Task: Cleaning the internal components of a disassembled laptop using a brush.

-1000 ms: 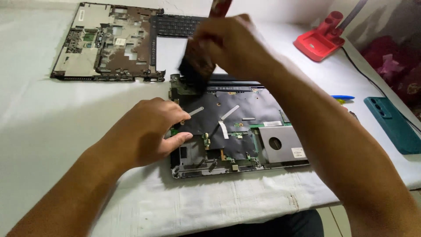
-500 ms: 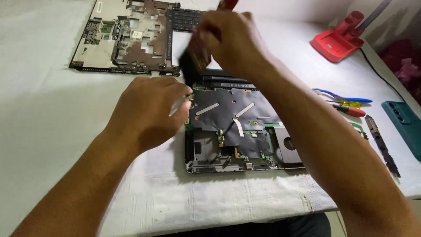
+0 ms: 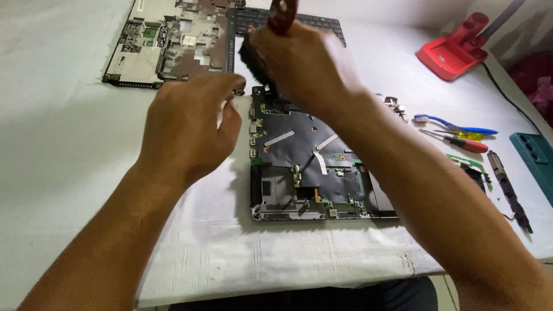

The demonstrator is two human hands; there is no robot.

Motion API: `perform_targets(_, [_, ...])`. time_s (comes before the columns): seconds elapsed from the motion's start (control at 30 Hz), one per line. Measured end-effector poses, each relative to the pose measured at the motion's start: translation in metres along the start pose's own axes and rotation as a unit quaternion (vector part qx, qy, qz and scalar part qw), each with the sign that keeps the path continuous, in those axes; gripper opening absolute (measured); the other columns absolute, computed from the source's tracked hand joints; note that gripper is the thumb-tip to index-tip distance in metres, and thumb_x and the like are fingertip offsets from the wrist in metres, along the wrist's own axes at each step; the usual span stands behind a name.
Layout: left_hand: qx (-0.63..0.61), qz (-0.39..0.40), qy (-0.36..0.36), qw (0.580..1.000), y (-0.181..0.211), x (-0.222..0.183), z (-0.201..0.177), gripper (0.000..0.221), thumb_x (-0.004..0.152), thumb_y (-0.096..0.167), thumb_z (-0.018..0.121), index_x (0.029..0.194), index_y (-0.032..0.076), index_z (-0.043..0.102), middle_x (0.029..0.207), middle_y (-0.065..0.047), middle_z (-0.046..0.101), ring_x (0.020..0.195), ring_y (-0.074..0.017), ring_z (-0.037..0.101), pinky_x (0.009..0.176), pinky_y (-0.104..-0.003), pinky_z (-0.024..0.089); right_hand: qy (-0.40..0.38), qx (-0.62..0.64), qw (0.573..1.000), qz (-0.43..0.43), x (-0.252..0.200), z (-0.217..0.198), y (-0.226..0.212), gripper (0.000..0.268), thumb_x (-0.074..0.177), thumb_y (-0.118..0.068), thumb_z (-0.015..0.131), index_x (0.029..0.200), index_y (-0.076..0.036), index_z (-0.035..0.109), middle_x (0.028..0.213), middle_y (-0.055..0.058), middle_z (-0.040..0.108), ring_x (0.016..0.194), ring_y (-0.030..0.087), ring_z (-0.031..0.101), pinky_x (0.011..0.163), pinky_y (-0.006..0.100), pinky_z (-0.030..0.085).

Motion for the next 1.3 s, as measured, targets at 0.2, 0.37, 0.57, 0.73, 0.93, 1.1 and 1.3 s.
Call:
perform_targets(0.2, [-0.007, -0.032, 0.007, 0.999, -0.004, 0.002, -0.014, 0.057, 0.093, 0.006, 0.058, 0.149, 0.008, 0.050, 0.103, -0.008, 0.074, 0.086, -0.0352, 0.068, 0.087, -0.058, 0.047, -0.107, 0.047, 0.993, -0.019, -0.009, -0.009, -0.029, 0.006, 0.099, -0.007, 0.061, 0.101, -0.007, 0.067, 0.076, 0.018, 0.066, 0.054, 0.038, 0.060, 0.046, 0.047, 0.042])
perform_targets(0.37, [-0.022, -0.061, 0.015, 0.998, -0.012, 0.003, -0.022, 0.065, 0.090, 0.009, 0.048, 0.156, 0.008, 0.041, 0.102, -0.006, 0.071, 0.092, -0.0292, 0.065, 0.088, -0.053, 0.044, -0.239, 0.131, 0.962, -0.002, -0.028, -0.049, -0.064, 0.014, 0.099, -0.015, 0.055, 0.097, -0.017, 0.068, 0.070, 0.003, 0.070, 0.055, 0.021, 0.065, 0.062, 0.041, 0.051])
perform_targets(0.57, [-0.028, -0.068, -0.014, 0.997, -0.009, 0.004, -0.011, 0.067, 0.091, 0.007, 0.045, 0.157, 0.008, 0.037, 0.100, -0.006, 0.074, 0.092, -0.0278, 0.067, 0.091, -0.057, 0.044, -0.281, 0.124, 0.765, 0.566, -0.077, -0.051, -0.018, 0.052, 0.104, -0.054, 0.058, 0.073, -0.012, 0.058, 0.065, 0.010, 0.062, 0.052, 0.019, 0.051, 0.050, 0.036, 0.037])
perform_targets(0.73, [0.002, 0.006, 0.027, 1.000, -0.004, 0.000, -0.010, 0.062, 0.091, 0.001, 0.055, 0.153, 0.005, 0.044, 0.092, -0.006, 0.073, 0.078, -0.0286, 0.069, 0.079, -0.055, 0.050, -0.179, 0.261, 0.945, -0.080, -0.049, -0.099, -0.118, 0.012, 0.096, -0.004, 0.064, 0.104, -0.004, 0.072, 0.077, 0.009, 0.078, 0.051, 0.014, 0.075, 0.041, 0.026, 0.057])
perform_targets(0.93, [-0.023, 0.011, -0.016, 1.000, -0.003, 0.000, 0.004, 0.058, 0.093, 0.006, 0.052, 0.150, 0.005, 0.046, 0.094, -0.005, 0.072, 0.074, -0.0328, 0.065, 0.082, -0.054, 0.045, -0.208, 0.135, 0.968, -0.026, -0.081, -0.076, -0.097, 0.011, 0.101, -0.015, 0.060, 0.101, -0.019, 0.069, 0.054, 0.000, 0.054, 0.034, 0.012, 0.051, 0.024, 0.028, 0.039])
perform_targets(1.1, [-0.007, 0.016, -0.023, 1.000, -0.004, -0.002, 0.009, 0.058, 0.092, 0.007, 0.053, 0.150, 0.005, 0.049, 0.094, -0.008, 0.073, 0.072, -0.0345, 0.064, 0.080, -0.053, 0.046, -0.046, 0.188, 0.981, 0.022, -0.078, -0.120, -0.096, 0.012, 0.096, -0.010, 0.064, 0.104, -0.008, 0.073, 0.085, 0.007, 0.077, 0.067, 0.020, 0.072, 0.061, 0.032, 0.055])
perform_targets(1.3, [-0.025, 0.012, -0.032, 0.999, -0.003, -0.002, 0.010, 0.058, 0.089, 0.005, 0.054, 0.147, 0.005, 0.051, 0.094, -0.007, 0.074, 0.077, -0.0311, 0.067, 0.085, -0.053, 0.046, -0.208, 0.089, 0.960, 0.163, -0.127, -0.101, -0.049, 0.016, 0.093, -0.026, 0.064, 0.107, -0.022, 0.072, 0.086, 0.001, 0.078, 0.061, 0.021, 0.070, 0.052, 0.037, 0.053])
Point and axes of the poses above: each hand's wrist, its own x-axis towards the middle knuckle, its own z-axis out of the palm, y = z × x, the point moved 10 cm from there along x, towards the middle knuckle
